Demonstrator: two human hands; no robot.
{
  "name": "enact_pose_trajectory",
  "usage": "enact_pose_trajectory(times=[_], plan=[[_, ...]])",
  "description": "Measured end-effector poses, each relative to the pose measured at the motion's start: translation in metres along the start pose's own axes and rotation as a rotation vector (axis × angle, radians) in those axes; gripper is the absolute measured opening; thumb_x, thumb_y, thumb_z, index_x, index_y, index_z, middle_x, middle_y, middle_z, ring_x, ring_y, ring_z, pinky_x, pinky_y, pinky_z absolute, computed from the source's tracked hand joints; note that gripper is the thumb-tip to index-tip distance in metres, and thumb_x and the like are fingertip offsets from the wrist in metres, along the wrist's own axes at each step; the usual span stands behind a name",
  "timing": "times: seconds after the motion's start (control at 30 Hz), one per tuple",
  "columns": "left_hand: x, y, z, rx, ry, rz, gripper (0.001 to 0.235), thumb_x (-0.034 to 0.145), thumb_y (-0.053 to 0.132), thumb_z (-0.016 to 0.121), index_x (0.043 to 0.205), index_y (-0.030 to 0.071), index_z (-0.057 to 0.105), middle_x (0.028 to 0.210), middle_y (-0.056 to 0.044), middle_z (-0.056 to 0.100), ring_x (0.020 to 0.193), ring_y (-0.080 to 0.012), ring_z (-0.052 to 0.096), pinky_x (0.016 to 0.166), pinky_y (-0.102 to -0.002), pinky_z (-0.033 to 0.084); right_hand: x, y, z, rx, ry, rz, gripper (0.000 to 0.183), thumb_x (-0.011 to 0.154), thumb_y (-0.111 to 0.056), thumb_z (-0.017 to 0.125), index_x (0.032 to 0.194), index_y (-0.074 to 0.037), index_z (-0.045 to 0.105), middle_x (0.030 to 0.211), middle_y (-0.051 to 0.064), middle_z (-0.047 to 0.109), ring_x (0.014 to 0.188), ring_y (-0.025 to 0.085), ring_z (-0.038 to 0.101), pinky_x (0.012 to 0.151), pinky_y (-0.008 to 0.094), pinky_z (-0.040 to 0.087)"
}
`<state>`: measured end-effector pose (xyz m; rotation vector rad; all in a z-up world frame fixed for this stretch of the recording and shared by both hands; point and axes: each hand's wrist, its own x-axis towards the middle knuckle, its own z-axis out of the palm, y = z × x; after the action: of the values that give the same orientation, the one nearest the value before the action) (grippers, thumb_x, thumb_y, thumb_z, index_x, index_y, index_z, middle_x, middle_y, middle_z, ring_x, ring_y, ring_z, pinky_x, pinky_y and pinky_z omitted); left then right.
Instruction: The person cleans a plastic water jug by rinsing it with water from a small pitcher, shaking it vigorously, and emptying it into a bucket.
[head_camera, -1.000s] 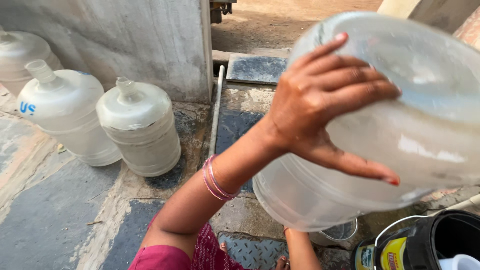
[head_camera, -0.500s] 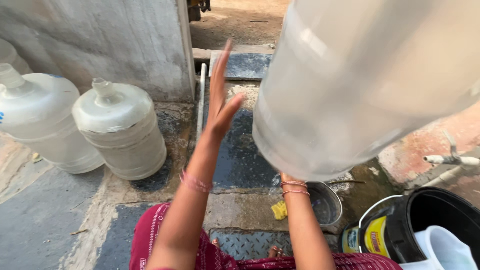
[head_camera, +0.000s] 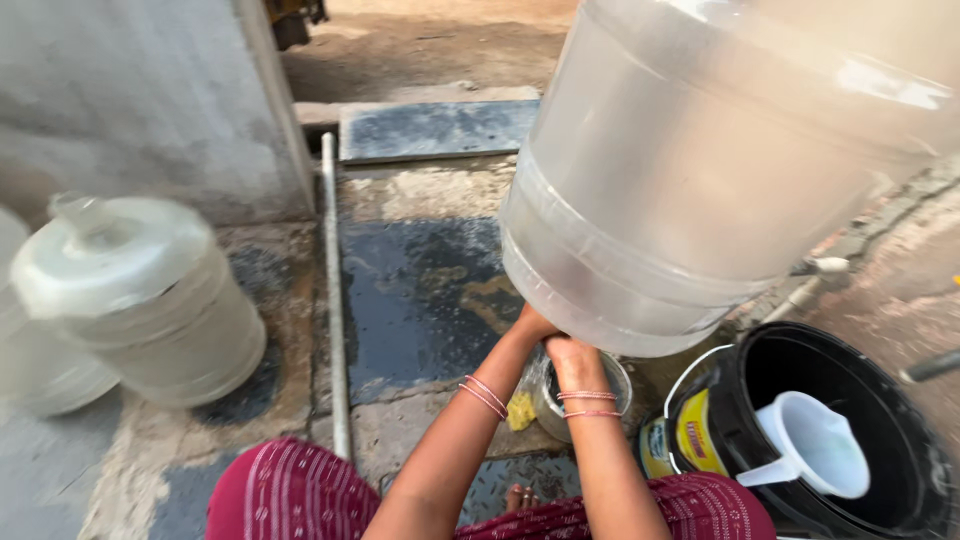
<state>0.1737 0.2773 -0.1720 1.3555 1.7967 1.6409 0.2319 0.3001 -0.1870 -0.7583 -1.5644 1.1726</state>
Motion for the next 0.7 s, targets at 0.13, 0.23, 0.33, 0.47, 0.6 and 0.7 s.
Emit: enact_pose_trajectory(times=[0.13, 0.23, 0.33, 0.47, 0.6, 0.7], plan=[[0.027, -0.012, 0.018, -0.091, 0.019, -0.051, 0.113, 0.063, 0.032, 0.092, 0.155, 0.002, 0.033, 0.157, -0.022, 0.039, 0.147, -0.0373, 0.031, 0.118, -0.054, 0.016, 0.014, 0.002, -0.009, 0.002, 0.043, 0.03, 0.048, 0.103, -0.046, 0.051, 0.123, -0.006, 0.068, 0.12, 0.017, 0.071, 0.113, 0.031, 0.068, 0.099, 0.044, 0.052], [0.038, -0.026, 0.016, -0.149, 0.048, -0.1, 0.111, 0.064, 0.031, 0.091, 0.155, 0.002, 0.034, 0.157, -0.022, 0.04, 0.147, -0.037, 0.032, 0.118, -0.053, 0.018, 0.014, -0.003, -0.002, 0.019, 0.043, 0.04, 0.049, 0.103, -0.046, 0.052, 0.124, -0.006, 0.068, 0.121, 0.017, 0.072, 0.114, 0.031, 0.068, 0.1, 0.044, 0.052], [0.036, -0.034, 0.011, -0.22, 0.057, -0.139, 0.109, 0.065, 0.03, 0.09, 0.154, 0.002, 0.034, 0.156, -0.022, 0.04, 0.146, -0.0366, 0.033, 0.117, -0.053, 0.02, 0.007, -0.013, 0.004, 0.042, 0.022, 0.043, 0.049, 0.102, -0.046, 0.052, 0.125, -0.006, 0.068, 0.122, 0.017, 0.072, 0.115, 0.031, 0.068, 0.101, 0.044, 0.052], [0.02, -0.035, -0.012, -0.333, 0.045, -0.159, 0.106, 0.067, 0.029, 0.089, 0.154, 0.002, 0.035, 0.156, -0.022, 0.041, 0.145, -0.0362, 0.035, 0.117, -0.052, 0.022, 0.0, -0.022, 0.018, 0.066, -0.034, 0.028, 0.05, 0.102, -0.046, 0.053, 0.126, -0.005, 0.068, 0.123, 0.018, 0.072, 0.116, 0.031, 0.068, 0.102, 0.044, 0.052], [-0.005, -0.029, -0.035, -0.435, 0.014, -0.159, 0.104, 0.068, 0.028, 0.088, 0.153, 0.002, 0.035, 0.155, -0.021, 0.042, 0.144, -0.0357, 0.036, 0.116, -0.052, 0.024, -0.025, -0.012, 0.012, 0.03, -0.08, 0.016, 0.051, 0.102, -0.046, 0.053, 0.128, -0.005, 0.068, 0.124, 0.018, 0.072, 0.118, 0.031, 0.068, 0.103, 0.044, 0.052], [-0.022, -0.031, -0.048, -0.457, 0.025, -0.175, 0.102, 0.069, 0.027, 0.087, 0.153, 0.002, 0.036, 0.154, -0.021, 0.043, 0.143, -0.0354, 0.038, 0.115, -0.051, 0.026, -0.044, -0.001, 0.005, -0.001, -0.1, 0.012, 0.051, 0.102, -0.046, 0.054, 0.129, -0.005, 0.068, 0.125, 0.018, 0.072, 0.119, 0.031, 0.068, 0.104, 0.044, 0.052]])
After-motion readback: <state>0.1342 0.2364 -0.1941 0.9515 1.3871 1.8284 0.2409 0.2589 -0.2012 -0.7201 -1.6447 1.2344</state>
